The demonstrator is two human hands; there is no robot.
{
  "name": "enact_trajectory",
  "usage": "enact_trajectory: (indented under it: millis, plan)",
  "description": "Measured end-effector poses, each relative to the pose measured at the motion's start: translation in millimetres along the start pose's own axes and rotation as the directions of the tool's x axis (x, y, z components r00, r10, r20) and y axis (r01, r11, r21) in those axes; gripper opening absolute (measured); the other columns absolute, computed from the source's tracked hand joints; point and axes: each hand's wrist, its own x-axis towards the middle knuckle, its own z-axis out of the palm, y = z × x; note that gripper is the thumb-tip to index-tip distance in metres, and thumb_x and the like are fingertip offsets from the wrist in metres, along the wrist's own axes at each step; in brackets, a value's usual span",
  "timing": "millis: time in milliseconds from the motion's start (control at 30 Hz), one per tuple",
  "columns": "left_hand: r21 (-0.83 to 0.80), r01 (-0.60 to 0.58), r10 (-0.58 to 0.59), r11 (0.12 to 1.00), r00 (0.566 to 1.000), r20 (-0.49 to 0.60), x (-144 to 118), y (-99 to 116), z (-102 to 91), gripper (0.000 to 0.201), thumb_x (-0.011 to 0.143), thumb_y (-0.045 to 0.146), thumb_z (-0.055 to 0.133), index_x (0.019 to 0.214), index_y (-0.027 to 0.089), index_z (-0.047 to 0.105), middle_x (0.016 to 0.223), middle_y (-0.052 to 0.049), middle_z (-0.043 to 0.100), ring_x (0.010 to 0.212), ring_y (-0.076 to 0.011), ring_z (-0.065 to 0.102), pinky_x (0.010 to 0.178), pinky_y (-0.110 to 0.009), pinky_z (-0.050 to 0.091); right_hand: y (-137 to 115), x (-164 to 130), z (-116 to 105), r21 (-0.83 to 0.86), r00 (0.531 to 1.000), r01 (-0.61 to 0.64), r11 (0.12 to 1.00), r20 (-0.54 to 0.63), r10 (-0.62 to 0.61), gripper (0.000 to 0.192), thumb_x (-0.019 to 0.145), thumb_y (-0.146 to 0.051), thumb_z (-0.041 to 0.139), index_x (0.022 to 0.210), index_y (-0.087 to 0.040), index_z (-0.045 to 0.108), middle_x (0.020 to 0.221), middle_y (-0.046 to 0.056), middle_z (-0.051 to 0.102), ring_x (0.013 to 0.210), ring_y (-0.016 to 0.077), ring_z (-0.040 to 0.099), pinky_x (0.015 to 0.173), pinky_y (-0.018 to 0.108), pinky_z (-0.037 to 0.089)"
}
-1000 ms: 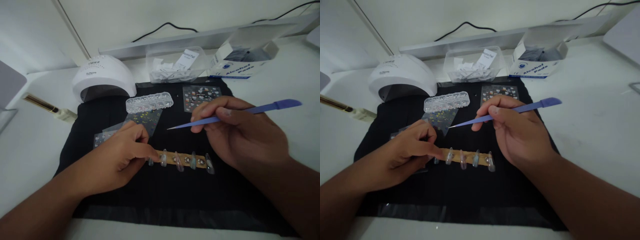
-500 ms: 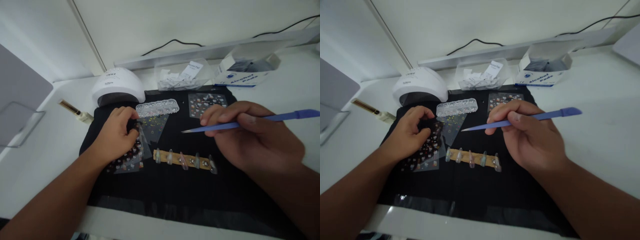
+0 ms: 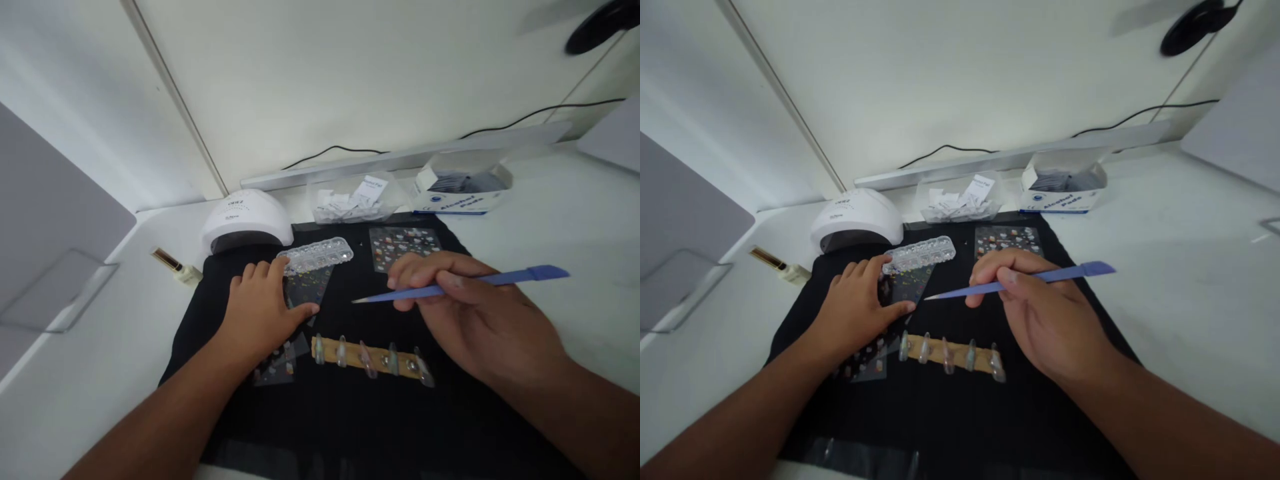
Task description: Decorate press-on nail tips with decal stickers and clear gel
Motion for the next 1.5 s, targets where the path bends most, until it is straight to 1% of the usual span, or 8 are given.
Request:
enact_trajectory:
  millis: [100,267,533,733,967,1133,1333,1500]
  plan:
    - [-0.104,-0.021,0.02,0.994,1.0,-0.013,0,-3,-0.8,0.06,0.078,0.037,0.075,0.131,0.017,0.055,0.104,-0.012,0.065,0.105,-0.0375,0.057,0.094,-0.062,0.043,0,0,-1,0.002,1.0,-0.007,1.0,0.006,0.007,0.016,0.084,-0.037,0.073,0.076,-0.025,0.08,0.065,0.002,0.066,0.065,0.0185,0.064,0.065,0.034,0.051]
    - [-0.367,-0.093,0.079,0.926,0.996,-0.051,-2,-8,2.6,0.03,0.087,0.019,0.06,0.117,0.021,0.059,0.081,0.0,0.06,0.077,-0.0198,0.061,0.074,-0.036,0.051,-2,-3,-2,0.016,1.0,-0.009,1.0,0.029,0.009,0.018,0.087,-0.038,0.071,0.079,-0.025,0.08,0.067,0.001,0.066,0.067,0.0166,0.065,0.065,0.031,0.053]
    - [-0.637,-0.249,0.058,0.729,0.951,-0.305,-27,9,0.1,0.006,0.09,0.024,0.063,0.095,0.022,0.06,0.082,0.0,0.061,0.074,-0.0144,0.062,0.064,-0.025,0.053,-35,-18,8,0.019,0.995,0.08,0.997,0.055,-0.081,0.018,0.091,-0.04,0.066,0.081,-0.031,0.078,0.067,0.004,0.063,0.082,0.0229,0.063,0.064,0.033,0.055]
    - [-0.71,-0.481,0.243,0.515,0.876,-0.417,-45,18,-8.8,0.027,0.084,0.018,0.075,0.109,0.027,0.072,0.088,-0.004,0.072,0.084,-0.0188,0.068,0.077,-0.031,0.058,-44,-34,11,-0.026,0.967,0.093,0.995,0.24,-0.084,0.023,0.097,-0.043,0.056,0.091,-0.035,0.076,0.065,0.0,0.069,0.069,0.0209,0.061,0.091,0.042,0.05]
    - [-0.768,-0.394,0.226,0.505,0.919,-0.323,-57,25,-6.3,0.04,0.087,0.006,0.068,0.115,0.034,0.069,0.099,0.001,0.076,0.086,-0.0132,0.07,0.081,-0.024,0.058,-42,-39,19,-0.034,0.973,0.09,0.995,0.216,-0.081,0.021,0.096,-0.041,0.059,0.095,-0.034,0.079,0.071,0.004,0.069,0.085,0.0246,0.066,0.077,0.041,0.058]
    - [-0.85,-0.378,0.213,0.368,0.924,-0.318,-62,33,-4.0,0.05,0.084,0.002,0.067,0.123,0.031,0.058,0.089,0.002,0.067,0.074,-0.0106,0.066,0.073,-0.021,0.059,-44,-42,22,-0.029,0.981,0.076,0.997,0.181,-0.069,0.021,0.095,-0.042,0.06,0.093,-0.033,0.08,0.068,0.005,0.069,0.08,0.0257,0.066,0.074,0.043,0.059]
    - [-0.843,-0.373,0.197,0.387,0.927,-0.32,-59,31,-7.5,0.045,0.081,0.003,0.071,0.119,0.026,0.062,0.088,0.001,0.062,0.072,-0.0098,0.061,0.071,-0.02,0.056,-45,-43,25,-0.065,0.982,0.029,0.997,0.187,-0.016,0.022,0.095,-0.04,0.06,0.094,-0.033,0.08,0.072,0.007,0.069,0.081,0.027,0.066,0.078,0.047,0.06]
    - [-0.847,-0.354,0.217,0.397,0.933,-0.288,-60,29,-8.9,0.045,0.082,0.002,0.072,0.118,0.027,0.066,0.086,0.002,0.065,0.077,-0.01,0.062,0.076,-0.02,0.053,-39,-46,20,-0.097,0.965,0.107,0.989,0.251,-0.08,0.021,0.096,-0.037,0.059,0.1,-0.031,0.078,0.073,0.006,0.07,0.08,0.0261,0.066,0.079,0.046,0.059]
